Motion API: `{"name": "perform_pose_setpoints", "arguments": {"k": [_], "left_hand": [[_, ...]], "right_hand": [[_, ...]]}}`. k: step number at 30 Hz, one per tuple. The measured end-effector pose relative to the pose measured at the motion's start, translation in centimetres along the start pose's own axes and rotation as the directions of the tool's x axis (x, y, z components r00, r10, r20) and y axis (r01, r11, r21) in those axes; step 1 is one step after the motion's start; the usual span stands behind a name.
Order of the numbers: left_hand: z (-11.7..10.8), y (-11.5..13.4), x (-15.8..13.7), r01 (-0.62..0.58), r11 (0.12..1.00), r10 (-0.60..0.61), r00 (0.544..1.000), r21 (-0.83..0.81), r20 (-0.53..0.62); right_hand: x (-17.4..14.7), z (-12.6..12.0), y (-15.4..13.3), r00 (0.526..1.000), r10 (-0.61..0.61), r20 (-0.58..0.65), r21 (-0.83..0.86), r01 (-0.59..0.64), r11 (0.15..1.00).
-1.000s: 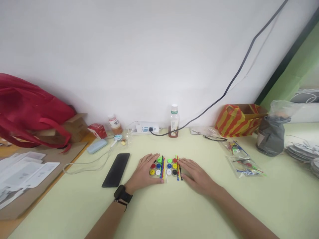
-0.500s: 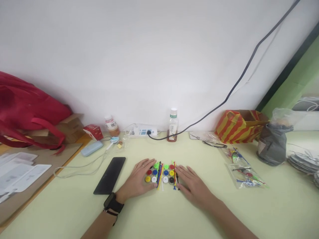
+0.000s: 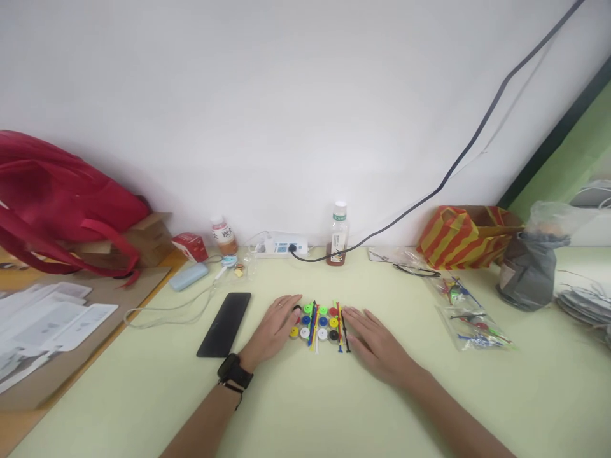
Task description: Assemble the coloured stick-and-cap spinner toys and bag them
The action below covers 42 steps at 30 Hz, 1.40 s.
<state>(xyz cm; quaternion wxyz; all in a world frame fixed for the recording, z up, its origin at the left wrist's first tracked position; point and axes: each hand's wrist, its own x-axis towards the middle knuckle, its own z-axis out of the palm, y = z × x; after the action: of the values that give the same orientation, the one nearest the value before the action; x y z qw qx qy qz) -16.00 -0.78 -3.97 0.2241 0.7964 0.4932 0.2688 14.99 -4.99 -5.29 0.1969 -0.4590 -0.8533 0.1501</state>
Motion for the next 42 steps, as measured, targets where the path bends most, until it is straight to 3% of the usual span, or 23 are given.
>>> {"name": "perform_pose_setpoints", "arguments": {"k": [5, 15, 17, 20, 23, 26, 27, 28, 30, 32, 33, 36, 39, 42], "left_hand": [[0.7, -0.6, 0.2, -0.010, 0.999, 0.006, 0.995, -0.037, -0.095], [0.7, 0.0, 0.2, -0.012, 0.998, 0.016, 0.997, 0.056, -0.074], [0.6, 0.1, 0.2, -0.018, 0.999, 0.022, 0.996, 0.049, -0.082], [0.5, 0.4, 0.2, -0.021, 0.999, 0.024, 0.994, 0.027, -0.104], [0.4, 0.6, 0.2, 0.004, 1.000, -0.003, 0.994, 0.013, -0.112], [0.4, 0.6, 0.2, 0.009, 1.000, -0.009, 0.993, 0.007, -0.118], [0.4, 0.6, 0.2, 0.007, 1.000, -0.006, 0.993, 0.005, -0.122], [0.3, 0.7, 0.2, 0.003, 1.000, -0.003, 0.992, 0.002, -0.124], [0.1, 0.7, 0.0, -0.006, 1.000, 0.005, 0.992, -0.006, -0.129], [-0.2, 0.9, -0.1, -0.024, 1.000, 0.022, 0.990, -0.012, -0.142], [-0.3, 0.9, -0.2, -0.034, 0.999, 0.031, 0.987, -0.011, -0.161], [-0.7, 1.2, -0.2, -0.051, 0.999, 0.050, 0.962, 0.005, -0.268], [-1.3, 1.8, 0.3, -0.044, 0.999, 0.051, 0.926, 0.028, -0.374], [-2.1, 3.3, 1.4, -0.054, 0.998, 0.066, 0.923, 0.042, -0.380]], "right_hand": [[0.1, 0.4, 0.0, 1.000, 0.015, -0.017, -0.020, -0.015, 1.000], [0.0, 1.1, -0.1, 0.997, 0.020, -0.073, -0.028, -0.022, 0.999], [-0.2, 1.2, 0.1, 0.992, 0.036, -0.117, -0.005, -0.037, 0.999], [-0.3, 1.0, 1.0, 0.957, 0.085, -0.278, -0.036, -0.098, 0.994], [-0.6, -0.8, 3.3, 0.860, 0.145, -0.490, -0.164, -0.255, 0.953], [-2.0, -4.6, 7.1, 0.712, 0.244, -0.658, -0.223, -0.494, 0.840], [-3.0, -6.0, 8.7, 0.642, 0.304, -0.704, -0.192, -0.583, 0.789], [-4.2, -7.4, 10.3, 0.582, 0.375, -0.722, -0.152, -0.662, 0.734], [-7.3, -9.7, 13.7, 0.391, 0.524, -0.757, -0.035, -0.824, 0.566], [-10.7, -10.9, 16.6, 0.289, 0.677, -0.677, 0.034, -0.906, 0.422], [-12.2, -11.2, 17.7, 0.271, 0.756, -0.596, 0.064, -0.922, 0.381], [-15.0, -10.8, 18.9, 0.391, 0.858, -0.335, 0.172, -0.870, 0.463], [-14.5, -9.5, 17.1, 0.497, 0.837, -0.229, 0.276, -0.791, 0.546], [-11.9, -8.1, 13.9, 0.654, 0.734, -0.182, 0.310, -0.671, 0.674]]}}
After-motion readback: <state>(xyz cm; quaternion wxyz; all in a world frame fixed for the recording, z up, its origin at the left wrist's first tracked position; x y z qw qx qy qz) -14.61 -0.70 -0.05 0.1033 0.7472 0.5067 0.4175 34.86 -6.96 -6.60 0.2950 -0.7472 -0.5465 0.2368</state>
